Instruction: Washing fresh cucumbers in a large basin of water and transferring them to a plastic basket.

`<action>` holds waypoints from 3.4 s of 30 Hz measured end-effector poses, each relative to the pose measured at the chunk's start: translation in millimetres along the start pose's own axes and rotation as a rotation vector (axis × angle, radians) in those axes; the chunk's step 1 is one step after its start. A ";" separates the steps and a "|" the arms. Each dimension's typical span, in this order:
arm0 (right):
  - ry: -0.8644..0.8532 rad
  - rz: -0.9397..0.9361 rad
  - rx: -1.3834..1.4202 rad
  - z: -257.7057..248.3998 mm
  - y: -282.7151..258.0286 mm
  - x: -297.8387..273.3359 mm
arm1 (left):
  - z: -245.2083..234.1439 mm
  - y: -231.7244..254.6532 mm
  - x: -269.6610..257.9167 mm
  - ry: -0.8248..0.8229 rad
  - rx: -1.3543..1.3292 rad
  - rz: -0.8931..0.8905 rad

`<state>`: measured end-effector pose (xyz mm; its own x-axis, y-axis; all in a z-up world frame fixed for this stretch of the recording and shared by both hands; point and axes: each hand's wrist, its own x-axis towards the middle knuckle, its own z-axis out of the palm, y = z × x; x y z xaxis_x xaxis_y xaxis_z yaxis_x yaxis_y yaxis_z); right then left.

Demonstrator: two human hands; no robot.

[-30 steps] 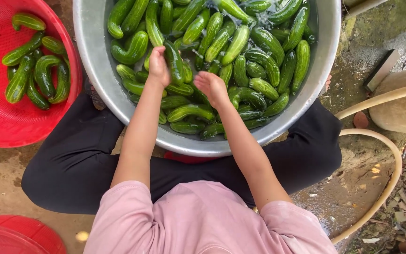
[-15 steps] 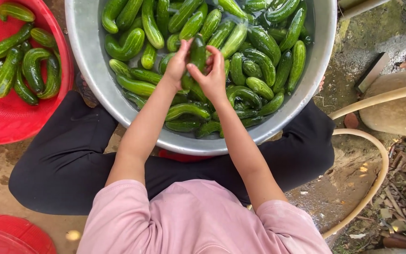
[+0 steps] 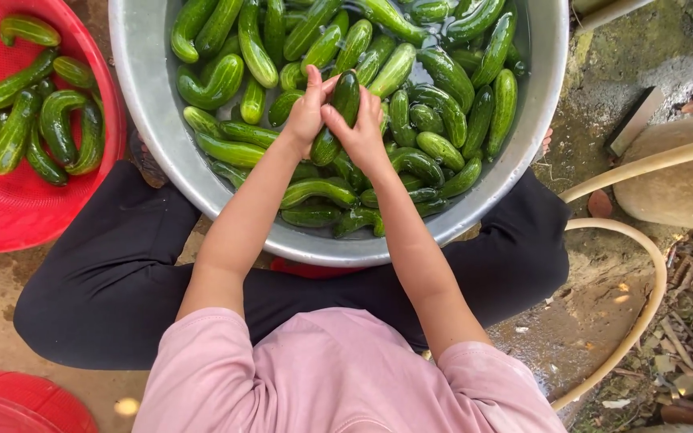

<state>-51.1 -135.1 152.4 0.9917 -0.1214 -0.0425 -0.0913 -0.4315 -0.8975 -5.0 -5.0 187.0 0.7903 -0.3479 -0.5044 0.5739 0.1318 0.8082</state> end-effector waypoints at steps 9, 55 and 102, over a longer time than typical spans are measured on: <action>-0.492 -0.174 0.024 22.0 -13.3 -12.3 | -114.6 -28.2 29.3 0.011 -0.717 -0.023; -0.099 0.724 0.731 51.4 81.2 -11.5 | -117.2 -106.8 81.5 0.103 1.474 0.121; -0.366 0.765 0.841 -4.5 47.3 7.5 | -90.3 -85.8 83.1 0.083 0.634 0.381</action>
<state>-48.4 -160.5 111.6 0.6853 0.2285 -0.6915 -0.7168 0.3794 -0.5850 30.9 38.6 48.3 0.9377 -0.3106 -0.1554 0.0429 -0.3404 0.9393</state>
